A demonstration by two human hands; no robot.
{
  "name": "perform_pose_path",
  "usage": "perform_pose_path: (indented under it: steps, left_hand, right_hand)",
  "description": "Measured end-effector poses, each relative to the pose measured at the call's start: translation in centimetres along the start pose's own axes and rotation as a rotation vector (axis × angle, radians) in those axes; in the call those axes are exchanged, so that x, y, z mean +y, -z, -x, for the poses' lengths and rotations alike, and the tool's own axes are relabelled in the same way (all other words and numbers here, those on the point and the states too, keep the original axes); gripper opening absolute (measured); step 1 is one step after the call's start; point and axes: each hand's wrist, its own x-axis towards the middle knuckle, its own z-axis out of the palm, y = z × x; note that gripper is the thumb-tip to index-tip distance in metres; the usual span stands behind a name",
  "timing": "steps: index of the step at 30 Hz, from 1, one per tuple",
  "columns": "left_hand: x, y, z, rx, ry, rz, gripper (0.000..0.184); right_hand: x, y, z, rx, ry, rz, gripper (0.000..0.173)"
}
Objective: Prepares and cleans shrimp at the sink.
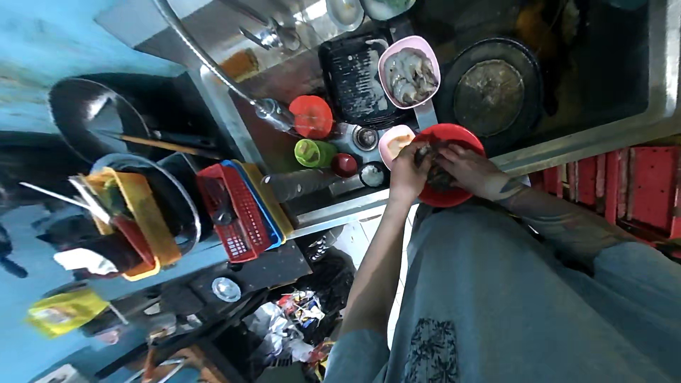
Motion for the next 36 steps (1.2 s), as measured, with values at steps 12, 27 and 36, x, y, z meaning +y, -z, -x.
perform_pose_path:
  steps: [12, 27, 36]
  left_hand:
    - [-0.5, 0.0, 0.1, -0.106, -0.064, 0.010, 0.047]
    - [-0.7, 1.1, 1.2, -0.047, -0.114, 0.050, 0.046]
    - [-1.2, 0.8, 2.0, -0.024, -0.094, 0.106, 0.049]
  right_hand:
    - [-1.9, -0.8, -3.7, -0.193, -0.043, 0.087, 0.056]
    - [1.5, 5.6, -3.3, -0.158, -0.136, -0.648, 0.028]
    - [1.4, 7.7, -2.8, -0.043, -0.188, -0.975, 0.027]
